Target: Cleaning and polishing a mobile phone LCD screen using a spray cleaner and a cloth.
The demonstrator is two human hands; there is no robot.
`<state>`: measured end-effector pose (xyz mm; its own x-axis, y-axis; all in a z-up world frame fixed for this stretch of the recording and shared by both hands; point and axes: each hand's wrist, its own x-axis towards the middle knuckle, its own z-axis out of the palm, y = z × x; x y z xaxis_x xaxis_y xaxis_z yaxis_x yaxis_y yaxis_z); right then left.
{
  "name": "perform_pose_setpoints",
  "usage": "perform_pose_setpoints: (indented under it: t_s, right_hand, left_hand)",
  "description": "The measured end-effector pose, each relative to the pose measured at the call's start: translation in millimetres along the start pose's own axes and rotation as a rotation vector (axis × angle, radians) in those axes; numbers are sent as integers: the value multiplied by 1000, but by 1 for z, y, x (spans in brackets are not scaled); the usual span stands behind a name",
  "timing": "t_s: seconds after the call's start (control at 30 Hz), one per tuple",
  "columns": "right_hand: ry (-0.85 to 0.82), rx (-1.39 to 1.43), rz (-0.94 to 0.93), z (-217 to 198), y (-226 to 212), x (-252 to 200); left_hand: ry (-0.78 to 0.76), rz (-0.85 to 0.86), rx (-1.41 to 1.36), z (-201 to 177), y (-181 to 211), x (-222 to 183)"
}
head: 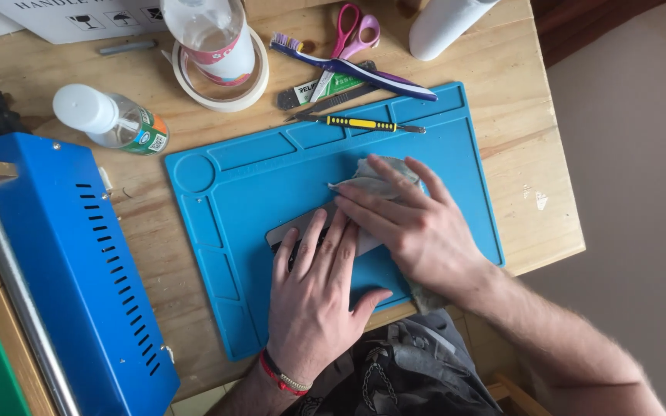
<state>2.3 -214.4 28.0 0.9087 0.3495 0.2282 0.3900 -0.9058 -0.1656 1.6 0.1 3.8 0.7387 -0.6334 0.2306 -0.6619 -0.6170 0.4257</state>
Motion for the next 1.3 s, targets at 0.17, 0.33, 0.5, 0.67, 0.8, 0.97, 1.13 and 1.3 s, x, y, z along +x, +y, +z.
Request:
perform_pose_setpoints:
  t_s: [0.17, 0.33, 0.5, 0.67, 0.8, 0.97, 1.13, 1.3]
  right_hand:
    - [-78, -74, -14, -9, 12, -8]
    - [-23, 237, 182, -25, 14, -17]
    - [374, 463, 788, -17, 0, -43]
    - [626, 1250, 888, -11, -18, -51]
    - [726, 1308, 940, -12, -24, -41]
    - [973, 565, 634, 11, -39, -40]
    - [74, 465, 10, 8, -91, 31]
    - [-139, 183, 37, 19, -107, 20]
  left_hand:
    - [-14, -13, 8, -3, -1, 1]
    - [-33, -8, -18, 0, -1, -2]
    - [80, -47, -6, -7, 7, 0]
    - [110, -84, -212, -28, -6, 16]
    - [146, -153, -489, -34, -24, 14]
    - [251, -174, -507, -58, -43, -15]
    - [161, -200, -55, -45, -44, -47]
    - [177, -166, -41, -34, -43, -56]
